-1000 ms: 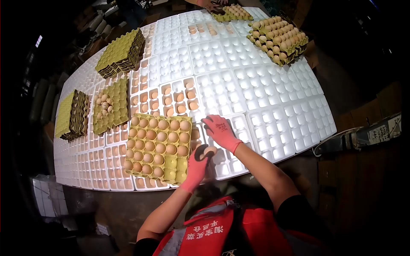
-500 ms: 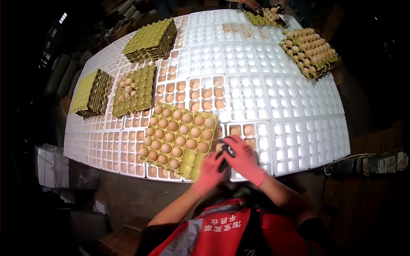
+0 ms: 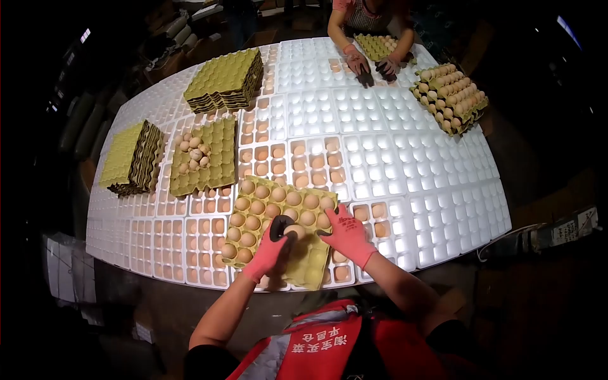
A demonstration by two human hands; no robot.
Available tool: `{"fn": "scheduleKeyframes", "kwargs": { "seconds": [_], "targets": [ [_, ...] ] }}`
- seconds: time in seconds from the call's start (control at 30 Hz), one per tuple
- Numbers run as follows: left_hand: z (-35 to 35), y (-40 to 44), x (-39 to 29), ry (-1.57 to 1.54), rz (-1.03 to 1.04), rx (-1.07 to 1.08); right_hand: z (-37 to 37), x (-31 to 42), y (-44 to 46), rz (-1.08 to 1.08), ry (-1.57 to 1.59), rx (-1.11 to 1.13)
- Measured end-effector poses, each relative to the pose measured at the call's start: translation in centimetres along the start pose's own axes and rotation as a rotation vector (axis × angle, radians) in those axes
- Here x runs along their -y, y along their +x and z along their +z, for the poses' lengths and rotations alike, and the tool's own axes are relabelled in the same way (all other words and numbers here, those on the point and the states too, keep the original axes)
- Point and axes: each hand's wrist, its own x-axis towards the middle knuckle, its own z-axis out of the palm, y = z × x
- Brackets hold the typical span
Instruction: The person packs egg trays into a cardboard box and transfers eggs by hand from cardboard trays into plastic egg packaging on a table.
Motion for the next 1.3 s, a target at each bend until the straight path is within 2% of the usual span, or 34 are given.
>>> {"fn": "scheduleKeyframes", "kwargs": {
  "seconds": [0.03, 0.07, 0.17, 0.23, 0.3, 0.33, 0.37, 0.43, 0.47, 0.57, 0.6, 0.63, 0.7, 0.73, 0.77, 0.83, 0.87, 0.9, 0.97, 1.03, 1.1, 1.17, 1.2, 1.23, 1.27, 1.3],
  "targets": [
    [0.0, 0.5, 0.0, 0.094, 0.045, 0.007, 0.5, 0.8, -0.2, -0.033, -0.254, 0.067],
    [0.2, 0.8, -0.1, 0.186, 0.087, 0.014, 0.7, 0.7, 0.0, -0.122, -0.251, -0.005],
    [0.6, 3.3, -0.2, 0.442, 0.238, -0.003, -3.1, 1.3, 0.4, 0.07, 0.194, -0.007],
    [0.8, 4.5, 0.5, 0.684, 0.347, 0.067, -1.9, -2.1, 1.2, 0.404, 1.107, -0.008],
    [1.2, 5.6, 1.5, 1.007, 0.462, 0.225, -4.3, -2.5, 1.6, 0.342, 1.403, -0.008],
    [0.7, 6.0, 1.7, 1.001, 0.507, 0.224, -3.8, -3.0, 2.8, 0.282, 1.185, 0.014],
    [0.1, 5.8, 1.3, 0.596, 0.287, 0.207, -3.0, -2.4, 4.0, 0.039, 0.692, -0.173],
    [-1.3, 5.1, 0.7, -0.206, -0.148, 0.166, -3.4, 0.3, 4.6, 0.075, -0.101, 0.012],
    [-2.5, 5.5, 0.6, -0.865, -0.477, 0.246, -2.1, 0.3, 5.9, 0.036, -0.343, 0.143],
    [-4.9, 6.2, -3.5, -0.896, -0.478, 0.232, -2.4, -0.6, 6.2, 0.108, -0.154, 0.086],
    [-4.4, 7.2, -3.1, -0.41, -0.286, 0.196, -2.6, -2.0, 5.6, 0.111, 0.092, -0.103],
    [-3.2, 8.3, -2.0, 0.068, -0.087, 0.147, -1.3, -5.5, 6.3, 0.133, 0.422, -0.184],
    [-0.5, 10.1, 0.9, 1.012, 0.311, 0.028, -2.8, -7.6, 6.6, 0.616, 1.173, -0.082],
    [0.0, 11.0, 1.2, 1.015, 0.376, 0.046, -2.6, -7.7, 6.8, 0.413, 0.742, -0.239],
    [0.2, 11.4, 1.6, 1.051, 0.379, 0.1, -2.4, -7.7, 7.0, 0.375, 0.301, -0.188],
    [0.4, 12.6, 1.7, 1.131, 0.391, 0.21, -1.7, -7.9, 7.5, 0.175, -0.084, 0.064],
    [-0.1, 12.3, 0.8, 1.115, 0.383, 0.246, -1.6, -8.0, 7.7, 0.125, -0.031, 0.031],
    [-0.5, 12.2, 1.6, 1.018, 0.402, 0.187, -1.8, -8.5, 7.5, 0.151, 0.019, -0.018],
    [-1.8, 11.2, -0.5, 0.707, 0.247, -0.001, -3.5, -8.6, 7.0, 0.2, 0.118, -0.11],
    [-2.6, 11.8, -1.2, 0.068, -0.114, 0.089, -3.8, -10.5, 6.3, 0.186, -0.024, 0.207],
    [-3.0, 13.1, -1.8, -0.576, -0.462, 0.152, -3.5, -12.1, 6.3, 0.069, 0.077, 0.048],
    [-0.3, 15.2, -1.6, -0.982, -0.601, 0.177, -5.1, -11.0, 9.2, 0.125, 0.169, -0.065],
    [0.3, 15.4, -2.2, -0.817, -0.573, 0.192, -3.4, -12.2, 10.7, 0.013, 0.095, -0.124],
    [0.8, 15.9, -4.1, -0.642, -0.544, 0.211, -0.1, -14.7, 11.5, -0.138, -0.135, -0.188],
    [2.3, 16.6, -3.1, -0.596, -0.437, 0.133, -0.3, -14.6, 11.2, -0.114, -0.118, -0.176],
    [4.0, 18.6, -2.3, -0.63, -0.595, 0.085, -0.7, -14.9, 11.0, -0.093, -0.107, -0.167]
  ]
}}
